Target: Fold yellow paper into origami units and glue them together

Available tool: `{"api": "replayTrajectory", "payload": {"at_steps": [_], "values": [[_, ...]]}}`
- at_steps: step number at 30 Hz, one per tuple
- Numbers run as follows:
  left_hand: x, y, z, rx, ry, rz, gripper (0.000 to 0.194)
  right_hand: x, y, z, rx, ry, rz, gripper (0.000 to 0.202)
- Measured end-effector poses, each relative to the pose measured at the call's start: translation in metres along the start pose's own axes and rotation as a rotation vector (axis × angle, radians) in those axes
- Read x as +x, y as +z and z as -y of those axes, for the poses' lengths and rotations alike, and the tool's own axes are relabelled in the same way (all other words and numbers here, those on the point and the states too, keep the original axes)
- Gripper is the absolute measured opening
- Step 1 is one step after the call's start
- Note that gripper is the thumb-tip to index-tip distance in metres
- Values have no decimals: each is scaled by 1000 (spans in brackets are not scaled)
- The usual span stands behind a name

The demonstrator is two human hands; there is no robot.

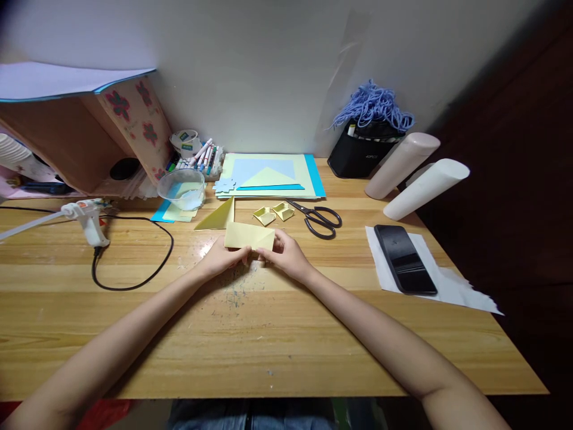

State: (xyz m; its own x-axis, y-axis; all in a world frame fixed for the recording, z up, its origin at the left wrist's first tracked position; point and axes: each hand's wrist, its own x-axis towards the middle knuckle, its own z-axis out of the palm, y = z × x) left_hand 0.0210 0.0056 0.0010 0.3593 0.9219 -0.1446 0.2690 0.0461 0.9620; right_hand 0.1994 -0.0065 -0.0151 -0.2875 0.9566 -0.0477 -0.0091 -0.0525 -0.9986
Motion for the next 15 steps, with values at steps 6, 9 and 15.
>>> {"api": "replayTrajectory", "payload": {"at_steps": [6, 9, 15], "values": [[0, 5, 6, -54, 16, -40, 16, 2, -3, -5, -86, -24, -24, 24], [2, 6, 12, -19, 26, -123, 13, 1, -4, -2, -93, -33, -40, 24], [5, -6, 16, 69, 50, -262, 12, 1, -6, -1, -93, -49, -95, 23]]}}
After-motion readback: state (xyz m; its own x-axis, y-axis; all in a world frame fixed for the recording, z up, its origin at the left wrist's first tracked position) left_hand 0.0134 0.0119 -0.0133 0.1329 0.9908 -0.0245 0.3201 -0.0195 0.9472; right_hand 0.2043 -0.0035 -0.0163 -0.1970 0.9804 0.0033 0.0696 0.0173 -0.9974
